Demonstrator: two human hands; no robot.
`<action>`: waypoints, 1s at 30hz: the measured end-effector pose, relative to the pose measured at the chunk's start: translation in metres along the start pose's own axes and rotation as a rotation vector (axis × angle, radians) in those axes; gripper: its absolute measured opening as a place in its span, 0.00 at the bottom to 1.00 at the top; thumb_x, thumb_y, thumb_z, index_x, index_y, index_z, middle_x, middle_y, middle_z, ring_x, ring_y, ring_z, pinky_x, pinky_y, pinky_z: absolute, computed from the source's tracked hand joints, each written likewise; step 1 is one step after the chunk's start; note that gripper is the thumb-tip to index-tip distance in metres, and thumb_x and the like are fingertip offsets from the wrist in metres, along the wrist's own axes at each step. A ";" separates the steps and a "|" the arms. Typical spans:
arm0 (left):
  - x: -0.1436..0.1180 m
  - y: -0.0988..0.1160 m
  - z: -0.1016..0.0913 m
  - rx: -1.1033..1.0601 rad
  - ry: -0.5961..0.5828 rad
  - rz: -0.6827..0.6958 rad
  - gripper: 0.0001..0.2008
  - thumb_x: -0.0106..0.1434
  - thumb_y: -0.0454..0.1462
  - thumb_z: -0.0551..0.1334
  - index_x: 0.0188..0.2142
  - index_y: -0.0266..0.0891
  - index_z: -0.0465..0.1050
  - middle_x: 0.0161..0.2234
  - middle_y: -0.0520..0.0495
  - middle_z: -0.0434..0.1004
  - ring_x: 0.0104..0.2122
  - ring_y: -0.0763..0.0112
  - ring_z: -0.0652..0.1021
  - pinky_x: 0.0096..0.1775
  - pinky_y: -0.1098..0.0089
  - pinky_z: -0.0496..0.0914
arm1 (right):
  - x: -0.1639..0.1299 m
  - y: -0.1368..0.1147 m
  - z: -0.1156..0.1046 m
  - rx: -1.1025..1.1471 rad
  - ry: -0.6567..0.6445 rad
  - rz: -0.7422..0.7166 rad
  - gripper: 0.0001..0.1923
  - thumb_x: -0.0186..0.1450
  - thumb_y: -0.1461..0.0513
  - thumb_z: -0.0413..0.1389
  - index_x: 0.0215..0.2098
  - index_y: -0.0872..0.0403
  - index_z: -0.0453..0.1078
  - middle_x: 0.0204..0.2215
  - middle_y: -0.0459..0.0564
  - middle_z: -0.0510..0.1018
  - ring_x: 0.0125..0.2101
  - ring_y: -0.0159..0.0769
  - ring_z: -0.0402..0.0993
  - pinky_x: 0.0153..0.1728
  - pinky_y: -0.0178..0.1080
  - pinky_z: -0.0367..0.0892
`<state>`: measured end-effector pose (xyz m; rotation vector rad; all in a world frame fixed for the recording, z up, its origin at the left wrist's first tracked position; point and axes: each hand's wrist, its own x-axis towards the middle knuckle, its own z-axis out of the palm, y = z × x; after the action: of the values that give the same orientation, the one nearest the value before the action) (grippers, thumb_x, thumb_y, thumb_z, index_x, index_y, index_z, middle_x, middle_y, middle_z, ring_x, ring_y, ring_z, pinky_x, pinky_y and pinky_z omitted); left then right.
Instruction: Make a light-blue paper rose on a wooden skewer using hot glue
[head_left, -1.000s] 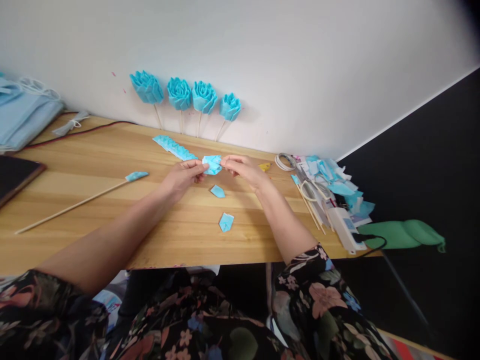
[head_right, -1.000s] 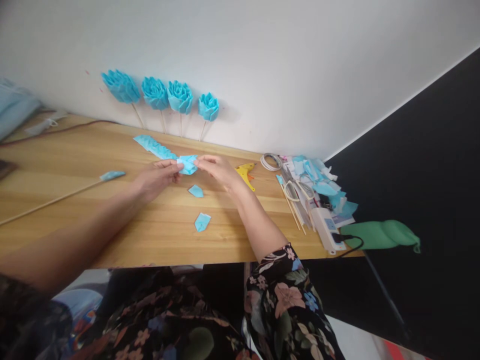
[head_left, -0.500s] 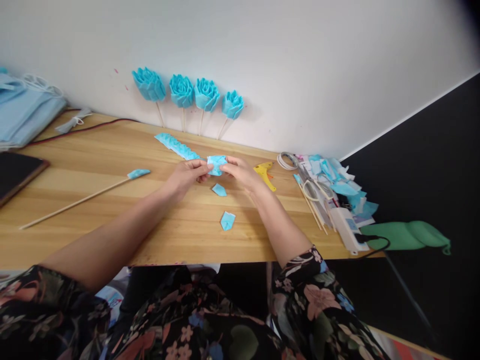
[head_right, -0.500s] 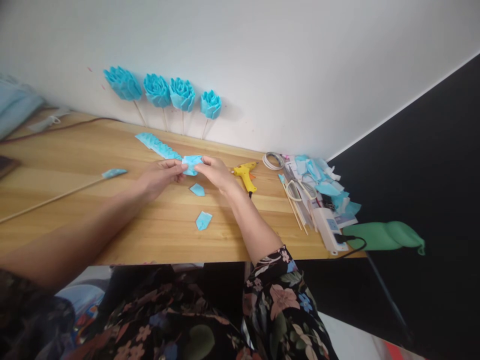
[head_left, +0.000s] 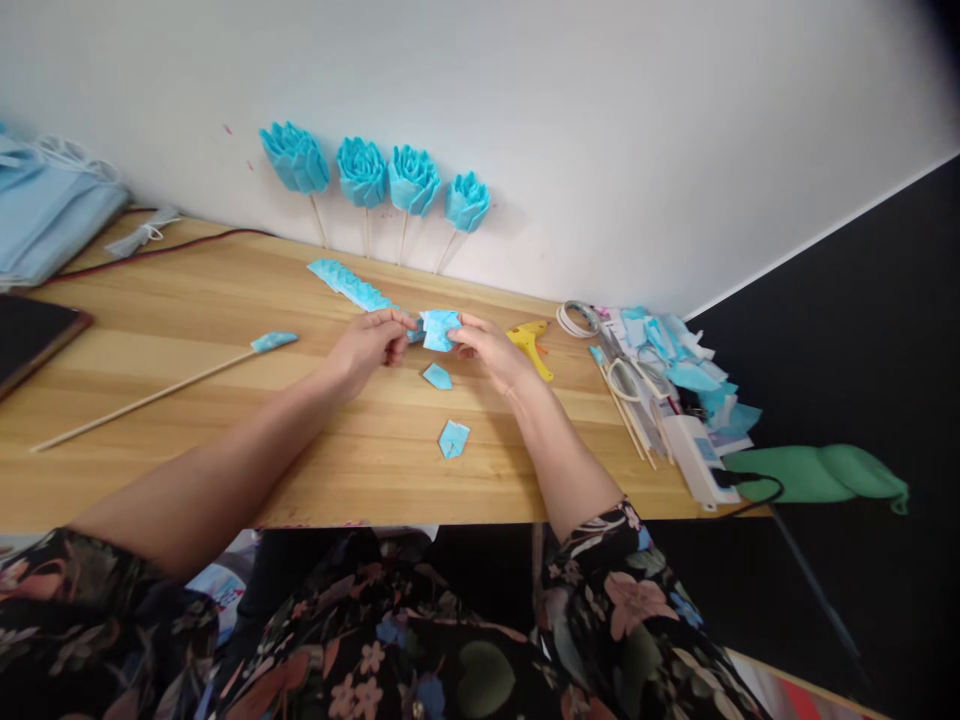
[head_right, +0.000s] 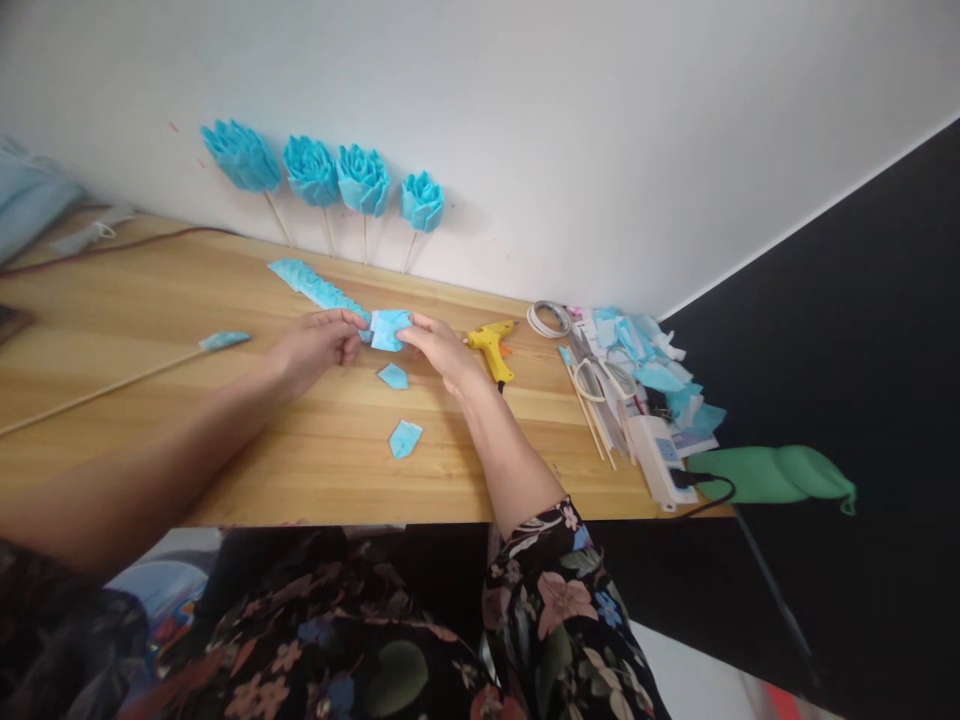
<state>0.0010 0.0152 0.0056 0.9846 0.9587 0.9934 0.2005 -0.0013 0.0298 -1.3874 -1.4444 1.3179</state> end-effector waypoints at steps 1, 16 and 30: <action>-0.001 0.000 0.001 0.037 -0.005 0.007 0.05 0.58 0.37 0.66 0.28 0.37 0.77 0.16 0.53 0.66 0.18 0.73 0.65 0.24 0.71 0.58 | 0.000 0.000 0.000 0.000 -0.007 -0.003 0.12 0.54 0.52 0.59 0.31 0.50 0.72 0.31 0.44 0.76 0.36 0.36 0.69 0.37 0.37 0.62; 0.002 -0.001 -0.005 -0.073 -0.030 0.004 0.16 0.56 0.36 0.73 0.20 0.38 0.69 0.19 0.51 0.70 0.19 0.75 0.68 0.26 0.70 0.61 | 0.002 -0.001 -0.014 -0.027 0.164 -0.006 0.30 0.62 0.34 0.61 0.34 0.51 0.77 0.32 0.48 0.81 0.32 0.33 0.71 0.36 0.37 0.64; 0.002 -0.001 -0.005 -0.113 -0.051 -0.018 0.17 0.61 0.37 0.74 0.21 0.37 0.71 0.22 0.50 0.72 0.22 0.75 0.69 0.27 0.70 0.62 | -0.012 0.017 0.014 0.202 0.168 -0.018 0.20 0.53 0.47 0.70 0.36 0.51 0.76 0.28 0.43 0.78 0.27 0.29 0.68 0.25 0.33 0.63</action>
<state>-0.0026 0.0183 0.0035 0.9009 0.8589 0.9920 0.1924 -0.0172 0.0123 -1.3146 -1.1762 1.2666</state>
